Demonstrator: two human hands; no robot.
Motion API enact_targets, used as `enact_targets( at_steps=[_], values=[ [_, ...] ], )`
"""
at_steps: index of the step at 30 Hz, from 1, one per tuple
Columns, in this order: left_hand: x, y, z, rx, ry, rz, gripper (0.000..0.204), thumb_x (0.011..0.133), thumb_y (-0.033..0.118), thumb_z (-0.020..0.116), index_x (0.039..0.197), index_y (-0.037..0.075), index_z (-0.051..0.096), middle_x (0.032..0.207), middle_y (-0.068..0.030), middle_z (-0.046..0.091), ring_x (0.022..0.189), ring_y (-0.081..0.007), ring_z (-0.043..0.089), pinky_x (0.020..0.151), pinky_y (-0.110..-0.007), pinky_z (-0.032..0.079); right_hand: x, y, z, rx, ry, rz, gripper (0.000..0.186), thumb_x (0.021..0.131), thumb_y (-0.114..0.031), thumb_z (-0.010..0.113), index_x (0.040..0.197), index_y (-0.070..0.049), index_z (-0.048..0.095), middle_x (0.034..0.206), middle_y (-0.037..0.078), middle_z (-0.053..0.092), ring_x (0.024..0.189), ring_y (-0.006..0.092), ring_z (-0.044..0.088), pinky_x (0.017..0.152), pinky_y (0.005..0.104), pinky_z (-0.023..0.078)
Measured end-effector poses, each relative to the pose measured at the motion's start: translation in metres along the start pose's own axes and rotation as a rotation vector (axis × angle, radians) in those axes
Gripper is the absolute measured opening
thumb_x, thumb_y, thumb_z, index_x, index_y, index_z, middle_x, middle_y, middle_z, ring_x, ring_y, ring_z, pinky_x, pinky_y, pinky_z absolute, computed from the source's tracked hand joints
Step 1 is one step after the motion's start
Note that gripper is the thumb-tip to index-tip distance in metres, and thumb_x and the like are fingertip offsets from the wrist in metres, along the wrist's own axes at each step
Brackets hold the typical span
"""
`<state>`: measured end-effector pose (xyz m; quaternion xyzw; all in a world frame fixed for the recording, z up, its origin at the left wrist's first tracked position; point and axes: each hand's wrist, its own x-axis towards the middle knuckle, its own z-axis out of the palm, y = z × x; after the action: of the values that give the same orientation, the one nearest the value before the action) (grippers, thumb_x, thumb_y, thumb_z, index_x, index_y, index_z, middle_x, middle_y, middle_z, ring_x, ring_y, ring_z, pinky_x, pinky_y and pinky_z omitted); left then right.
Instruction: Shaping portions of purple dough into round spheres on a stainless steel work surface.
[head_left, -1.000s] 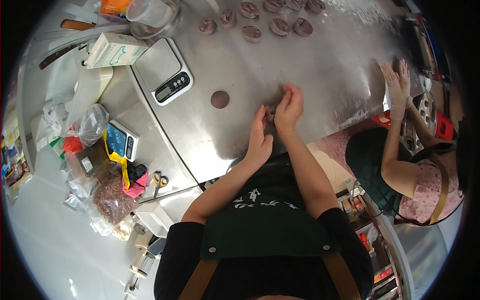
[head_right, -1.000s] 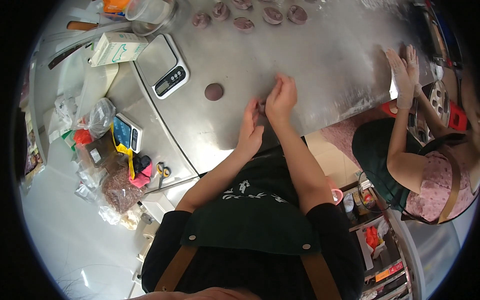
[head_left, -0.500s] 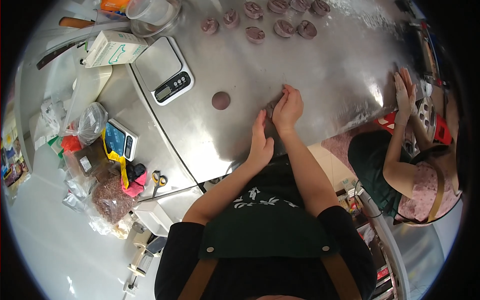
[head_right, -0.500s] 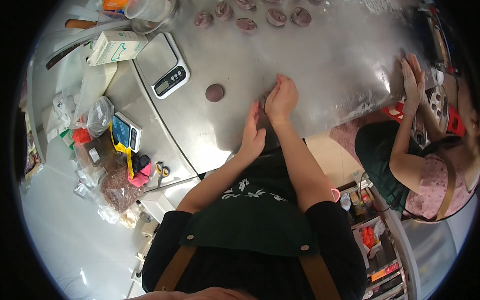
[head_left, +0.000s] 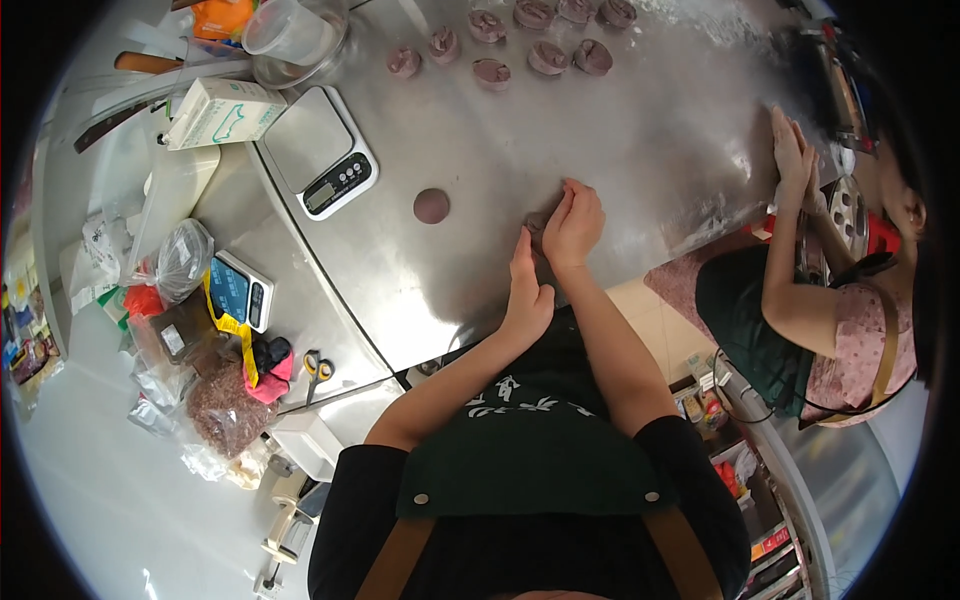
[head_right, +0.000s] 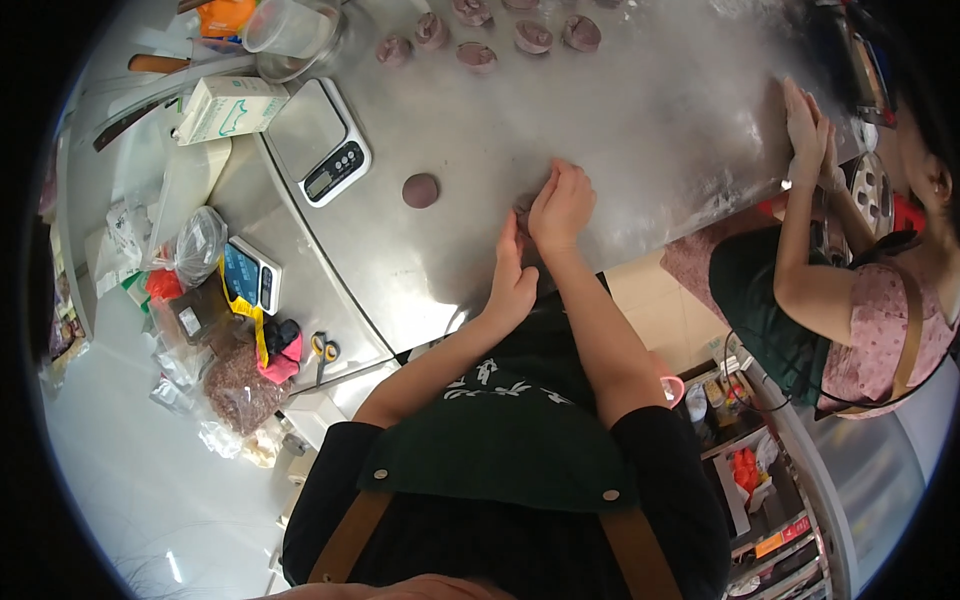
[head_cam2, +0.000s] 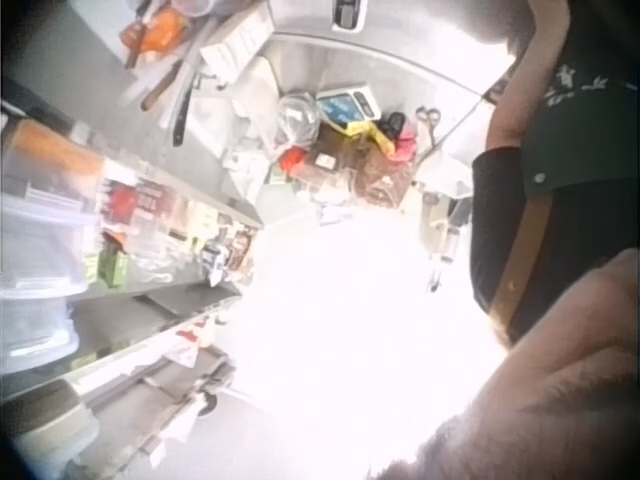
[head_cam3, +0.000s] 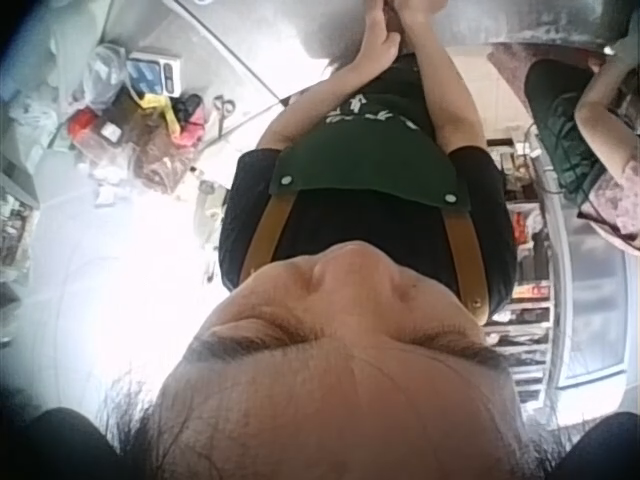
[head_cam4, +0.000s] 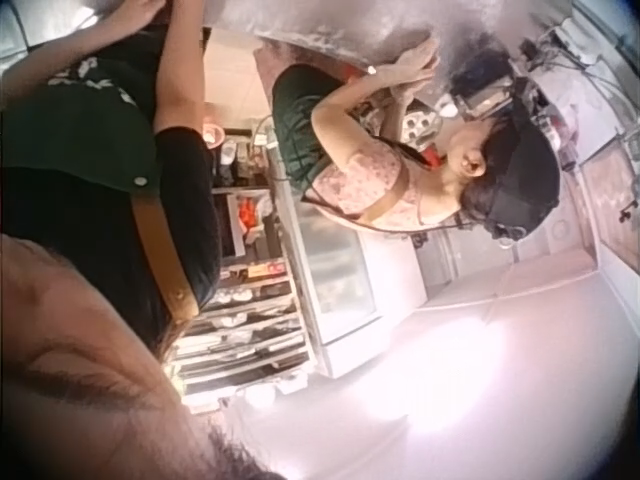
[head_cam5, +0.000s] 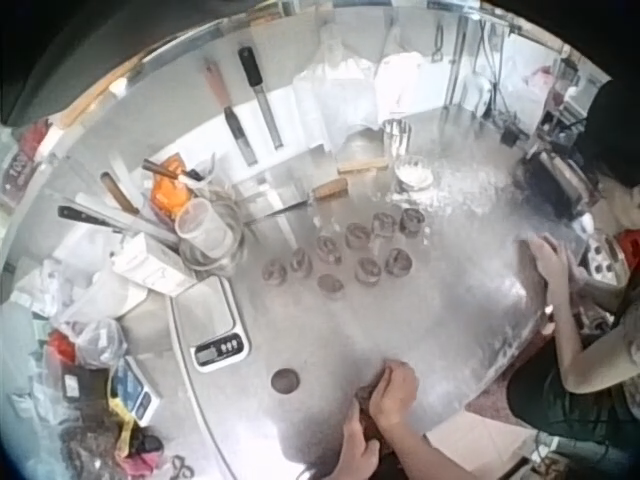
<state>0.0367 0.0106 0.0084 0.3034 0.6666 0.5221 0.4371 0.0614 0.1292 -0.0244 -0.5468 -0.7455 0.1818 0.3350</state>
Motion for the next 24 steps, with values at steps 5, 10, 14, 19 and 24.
enact_targets(
  at_steps=[5, 10, 14, 19, 24],
  values=[
    [0.025, 0.002, -0.019, 0.046, 0.041, -0.096, 0.075, 0.073, -0.01, 0.035, 0.145, -0.002, 0.015, 0.148, -0.0176, 0.023, 0.136, -0.0279, 0.026, 0.113, -0.04, 0.021, 0.005, 0.008, 0.005, -0.065, -0.046, -0.118, 0.019, 0.083, -0.007, 0.055, 0.101, -0.008, 0.059, 0.088, 0.008, 0.059, 0.081, 0.0296, 0.056, 0.068, 0.0411, 0.038],
    [0.039, 0.001, -0.028, -0.066, -0.073, -0.056, 0.071, 0.072, -0.012, 0.037, 0.141, -0.002, 0.026, 0.14, -0.0187, 0.033, 0.131, -0.0295, 0.034, 0.109, -0.038, 0.028, 0.003, -0.002, -0.001, 0.039, -0.076, 0.032, 0.017, 0.085, -0.007, 0.053, 0.101, -0.007, 0.058, 0.09, 0.009, 0.06, 0.083, 0.0304, 0.056, 0.069, 0.0418, 0.039],
    [0.016, 0.005, -0.016, 0.018, -0.051, 0.007, 0.074, 0.07, -0.013, 0.035, 0.142, -0.003, 0.023, 0.143, -0.0197, 0.031, 0.137, -0.0299, 0.026, 0.113, -0.039, 0.023, -0.002, -0.015, -0.008, 0.11, -0.074, 0.091, 0.016, 0.086, -0.006, 0.051, 0.1, -0.006, 0.058, 0.091, 0.01, 0.061, 0.083, 0.0309, 0.057, 0.071, 0.0424, 0.04],
    [0.003, 0.01, -0.008, -0.03, -0.032, 0.019, 0.076, 0.069, -0.012, 0.035, 0.143, -0.004, 0.019, 0.144, -0.0212, 0.027, 0.139, -0.0309, 0.022, 0.113, -0.04, 0.021, -0.014, 0.007, -0.014, 0.05, -0.041, 0.062, 0.016, 0.086, -0.005, 0.05, 0.099, -0.006, 0.059, 0.088, 0.009, 0.061, 0.081, 0.03, 0.058, 0.07, 0.0429, 0.04],
    [0.027, -0.008, -0.018, -0.028, -0.045, -0.038, 0.073, 0.07, -0.011, 0.037, 0.142, -0.004, 0.022, 0.143, -0.0227, 0.031, 0.134, -0.0332, 0.031, 0.112, -0.04, 0.023, -0.014, 0.014, -0.012, 0.017, -0.099, 0.011, 0.017, 0.087, -0.007, 0.049, 0.101, -0.006, 0.059, 0.085, 0.01, 0.062, 0.079, 0.0309, 0.058, 0.069, 0.0426, 0.042]
  ],
)
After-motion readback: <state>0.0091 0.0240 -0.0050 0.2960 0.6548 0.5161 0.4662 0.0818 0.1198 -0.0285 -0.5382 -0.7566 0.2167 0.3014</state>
